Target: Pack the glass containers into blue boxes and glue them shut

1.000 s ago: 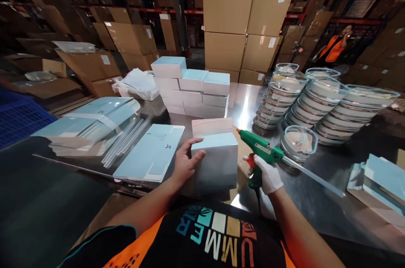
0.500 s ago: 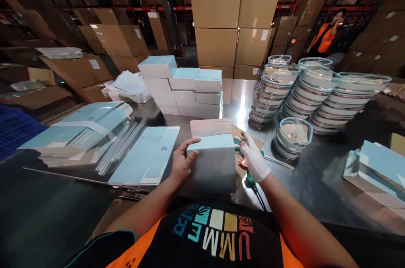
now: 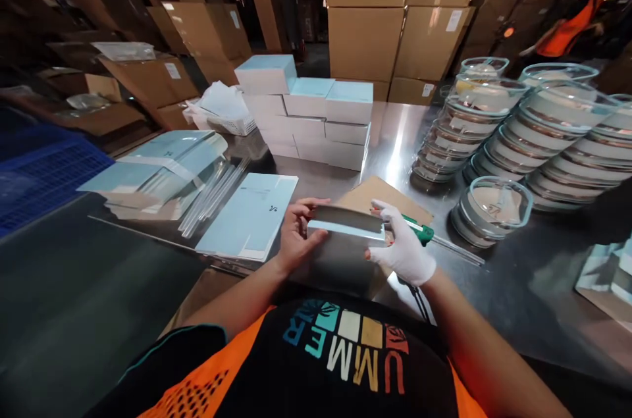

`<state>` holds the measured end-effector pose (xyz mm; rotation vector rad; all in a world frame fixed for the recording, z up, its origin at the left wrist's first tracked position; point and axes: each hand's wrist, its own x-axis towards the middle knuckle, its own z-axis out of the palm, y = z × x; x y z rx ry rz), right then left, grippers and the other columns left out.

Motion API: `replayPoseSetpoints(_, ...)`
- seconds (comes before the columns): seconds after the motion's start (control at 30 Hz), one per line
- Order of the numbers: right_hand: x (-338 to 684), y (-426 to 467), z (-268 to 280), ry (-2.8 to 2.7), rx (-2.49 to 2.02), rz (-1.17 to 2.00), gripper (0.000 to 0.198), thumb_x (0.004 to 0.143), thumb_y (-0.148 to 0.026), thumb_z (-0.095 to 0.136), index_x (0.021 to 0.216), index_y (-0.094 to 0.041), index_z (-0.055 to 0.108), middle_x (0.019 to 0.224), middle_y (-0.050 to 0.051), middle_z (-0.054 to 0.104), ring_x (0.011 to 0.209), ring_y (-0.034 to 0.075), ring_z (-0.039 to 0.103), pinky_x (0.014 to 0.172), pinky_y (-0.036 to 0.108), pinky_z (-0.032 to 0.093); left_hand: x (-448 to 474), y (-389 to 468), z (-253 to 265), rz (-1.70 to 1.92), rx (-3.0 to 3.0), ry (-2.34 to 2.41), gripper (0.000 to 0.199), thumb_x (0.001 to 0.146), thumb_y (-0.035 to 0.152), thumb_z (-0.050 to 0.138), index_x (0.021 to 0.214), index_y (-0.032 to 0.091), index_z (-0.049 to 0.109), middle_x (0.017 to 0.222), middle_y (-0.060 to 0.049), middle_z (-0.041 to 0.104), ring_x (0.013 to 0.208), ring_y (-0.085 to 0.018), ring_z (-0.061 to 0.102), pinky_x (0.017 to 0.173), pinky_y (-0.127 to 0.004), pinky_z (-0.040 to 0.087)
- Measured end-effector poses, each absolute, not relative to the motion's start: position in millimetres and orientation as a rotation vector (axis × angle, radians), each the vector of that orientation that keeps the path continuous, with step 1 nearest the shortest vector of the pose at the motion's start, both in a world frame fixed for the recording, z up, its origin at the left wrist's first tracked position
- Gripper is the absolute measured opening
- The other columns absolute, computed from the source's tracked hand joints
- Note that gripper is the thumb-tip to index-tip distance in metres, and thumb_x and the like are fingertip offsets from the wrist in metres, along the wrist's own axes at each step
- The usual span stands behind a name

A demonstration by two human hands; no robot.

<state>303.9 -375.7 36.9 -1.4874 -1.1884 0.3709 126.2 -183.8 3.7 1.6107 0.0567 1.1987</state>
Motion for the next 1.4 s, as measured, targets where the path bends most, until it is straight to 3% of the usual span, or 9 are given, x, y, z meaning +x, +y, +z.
replayPoseSetpoints(0.3, 283.4, -385.8, 49.4, -1.416, -1.449, 0.211, 0.019, 0.100, -0.033, 0.072, 0.118, -0.028, 0.078, 0.148, 0.010, 0.070, 0.146, 0.028, 0.061, 0.126, 0.058, 0.045, 114.6, -173.9, 29.3, 0.925, 1.788, -0.101, 0.048, 0.094, 0.072, 0.070, 0.094, 0.026, 0.085, 0.118, -0.015, 0.081, 0.136, -0.035, 0.067, 0.122, -0.060, 0.046)
replayPoseSetpoints(0.53, 280.2, -386.5, 26.5, -1.309, -1.506, 0.207, 0.050, 0.094, -0.035, 0.078, 0.142, -0.026, 0.070, 0.168, 0.012, 0.051, 0.157, 0.034, 0.049, 0.131, 0.057, 0.039, 116.1, -174.2, 23.7, 0.981, 1.756, -0.198, 0.032, 0.097, 0.057, 0.076, 0.099, 0.026, 0.085, 0.112, -0.013, 0.084, 0.129, -0.032, 0.072, 0.119, -0.056, 0.049)
replayPoseSetpoints(0.67, 280.0, -384.0, 5.0, -0.970, -1.761, 0.355, 0.124, 0.062, -0.058, 0.092, 0.165, -0.012, 0.040, 0.165, 0.027, 0.050, 0.151, 0.045, 0.052, 0.128, 0.063, 0.041, 123.2, -166.3, 11.8, 0.899, 1.537, -0.023, 0.092, 0.074, 0.075, 0.090, 0.148, 0.026, 0.064, 0.156, -0.019, 0.063, 0.152, -0.037, 0.054, 0.126, -0.054, 0.042)
replayPoseSetpoints(0.73, 284.0, -381.4, 4.9, -0.829, -1.759, 0.374, 0.105, 0.066, -0.061, 0.089, 0.152, -0.014, 0.051, 0.148, 0.024, 0.066, 0.137, 0.042, 0.064, 0.120, 0.057, 0.051, 128.4, -161.9, 1.2, 0.872, 1.377, 0.149, 0.132, 0.057, 0.082, 0.094, 0.164, 0.026, 0.041, 0.169, -0.024, 0.046, 0.155, -0.039, 0.049, 0.122, -0.052, 0.046)
replayPoseSetpoints(0.83, 296.7, -377.5, 16.8, -0.569, -1.664, 0.306, 0.069, 0.074, -0.061, 0.083, 0.128, -0.024, 0.061, 0.124, 0.014, 0.077, 0.111, 0.033, 0.076, 0.096, 0.044, 0.065, 137.5, -165.4, -17.1, 0.757, 1.206, 0.430, 0.147, 0.045, 0.084, 0.096, 0.163, 0.022, 0.034, 0.159, -0.028, 0.051, 0.130, -0.036, 0.067, 0.098, -0.043, 0.058)
replayPoseSetpoints(0.97, 312.3, -370.3, 36.9, -0.394, -1.601, 0.141, 0.058, 0.073, -0.058, 0.081, 0.118, -0.025, 0.064, 0.116, 0.011, 0.079, 0.103, 0.030, 0.077, 0.085, 0.037, 0.067, 152.6, -194.6, -27.7, 0.388, 1.063, 0.418, 0.123, 0.047, 0.076, 0.099, 0.147, 0.023, 0.052, 0.136, -0.019, 0.067, 0.087, -0.025, 0.075, 0.063, -0.030, 0.054)
replayPoseSetpoints(1.17, 314.8, -378.4, 38.2, -0.772, -1.579, 0.292, 0.097, 0.082, -0.071, 0.078, 0.161, -0.022, 0.048, 0.155, 0.020, 0.064, 0.138, 0.036, 0.067, 0.114, 0.051, 0.058, 192.4, -187.6, 32.0, 0.603, 0.926, 0.427, 0.075, 0.047, 0.047, 0.105, 0.103, 0.018, 0.064, 0.094, -0.006, 0.074, 0.076, -0.022, 0.072, 0.066, -0.035, 0.061)
replayPoseSetpoints(1.3, 326.8, -401.9, 11.7, -0.934, -1.793, 0.348, 0.093, 0.081, -0.072, 0.075, 0.154, -0.016, 0.060, 0.159, 0.023, 0.058, 0.147, 0.039, 0.060, 0.129, 0.058, 0.042, 240.8, -118.0, 104.4, 0.764, 0.909, 0.451, 0.052, 0.070, 0.040, 0.098, 0.102, 0.018, 0.062, 0.082, -0.001, 0.072, 0.064, -0.015, 0.069, 0.065, -0.029, 0.060)
replayPoseSetpoints(1.4, 333.7, -418.3, -12.1, -0.989, -1.944, 0.406, 0.081, 0.084, -0.073, 0.066, 0.143, -0.017, 0.073, 0.152, 0.021, 0.065, 0.137, 0.039, 0.069, 0.121, 0.056, 0.051, 277.3, -60.7, 157.5, 0.892, 0.885, 0.515, 0.034, 0.086, 0.034, 0.089, 0.101, 0.014, 0.066, 0.076, -0.001, 0.068, 0.060, -0.012, 0.065, 0.065, -0.026, 0.060)
